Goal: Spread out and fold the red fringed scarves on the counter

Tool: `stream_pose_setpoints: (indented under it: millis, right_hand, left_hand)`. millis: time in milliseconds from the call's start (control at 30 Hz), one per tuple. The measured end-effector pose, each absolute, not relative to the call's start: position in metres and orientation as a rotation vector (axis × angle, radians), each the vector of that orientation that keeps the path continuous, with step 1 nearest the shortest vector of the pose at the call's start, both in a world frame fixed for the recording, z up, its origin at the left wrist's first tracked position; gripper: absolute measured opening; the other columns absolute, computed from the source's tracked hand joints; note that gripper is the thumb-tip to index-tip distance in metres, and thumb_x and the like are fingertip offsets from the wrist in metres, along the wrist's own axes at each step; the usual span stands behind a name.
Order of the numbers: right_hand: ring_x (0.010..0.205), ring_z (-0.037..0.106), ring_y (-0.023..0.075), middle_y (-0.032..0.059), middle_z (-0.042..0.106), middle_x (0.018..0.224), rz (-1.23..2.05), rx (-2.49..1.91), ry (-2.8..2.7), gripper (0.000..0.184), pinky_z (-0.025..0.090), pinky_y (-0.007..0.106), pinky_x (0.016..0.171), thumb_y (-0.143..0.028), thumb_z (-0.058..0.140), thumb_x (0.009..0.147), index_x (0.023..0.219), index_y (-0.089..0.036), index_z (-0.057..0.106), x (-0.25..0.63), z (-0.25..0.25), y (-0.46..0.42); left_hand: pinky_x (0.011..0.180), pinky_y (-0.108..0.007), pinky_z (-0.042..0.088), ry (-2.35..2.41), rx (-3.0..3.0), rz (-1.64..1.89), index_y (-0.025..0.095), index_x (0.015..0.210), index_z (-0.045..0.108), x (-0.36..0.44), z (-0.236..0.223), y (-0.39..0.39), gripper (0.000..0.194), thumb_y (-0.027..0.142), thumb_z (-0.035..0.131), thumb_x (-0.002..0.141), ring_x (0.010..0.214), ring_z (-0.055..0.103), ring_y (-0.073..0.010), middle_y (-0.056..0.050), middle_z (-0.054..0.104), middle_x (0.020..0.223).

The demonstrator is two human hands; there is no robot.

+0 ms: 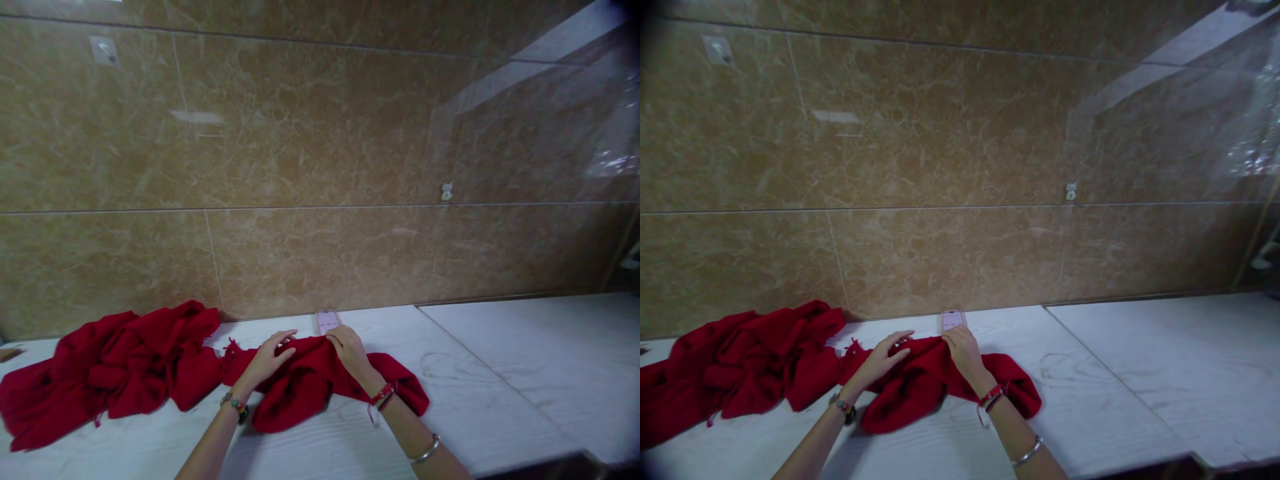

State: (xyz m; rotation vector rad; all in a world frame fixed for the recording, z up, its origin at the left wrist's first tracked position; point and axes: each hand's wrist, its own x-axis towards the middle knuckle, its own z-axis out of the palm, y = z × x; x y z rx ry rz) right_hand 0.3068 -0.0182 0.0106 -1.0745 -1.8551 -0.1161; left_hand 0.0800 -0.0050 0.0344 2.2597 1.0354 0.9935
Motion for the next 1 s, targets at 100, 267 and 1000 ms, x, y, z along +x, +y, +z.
stream_pose_setpoints:
  millis: [100, 267, 1000]
  right_hand:
    - [0.074, 0.053, 0.0181, 0.0062, 0.061, 0.076, -0.189, -1.040, -1.889, 0.026, 0.042, 0.033, 0.072, -0.018, 0.035, 0.088, 0.080, -0.018, 0.060, 0.295, 0.026, -0.015]
    - [0.070, 0.049, 0.0171, 0.0054, 0.058, 0.069, -0.450, -0.974, -1.982, 0.024, 0.037, 0.030, 0.067, -0.020, 0.038, 0.088, 0.075, -0.018, 0.058, 0.297, 0.062, -0.005]
    - [0.074, 0.056, 0.0153, 0.0037, 0.062, 0.078, 0.272, -0.997, -2.034, 0.012, 0.045, 0.028, 0.069, -0.017, 0.047, 0.079, 0.079, -0.018, 0.059, 0.322, 0.016, -0.034]
  left_hand:
    - [0.084, -0.029, 0.039, 0.951, 2.254, 0.914, 0.019, 0.098, 0.060, 0.084, 0.057, -0.003, 0.027, 0.029, 0.053, 0.074, 0.089, 0.055, -0.0170, -0.005, 0.062, 0.098]
    - [0.061, -0.024, 0.038, 1.147, 2.179, 0.954, 0.016, 0.068, 0.058, 0.082, 0.090, 0.005, 0.018, 0.033, 0.059, 0.065, 0.062, 0.049, -0.0134, 0.002, 0.056, 0.061]
    - [0.079, -0.029, 0.039, 1.223, 2.485, 0.782, 0.019, 0.086, 0.058, 0.104, 0.047, -0.023, 0.016, 0.029, 0.050, 0.076, 0.082, 0.052, -0.0175, -0.005, 0.057, 0.089]
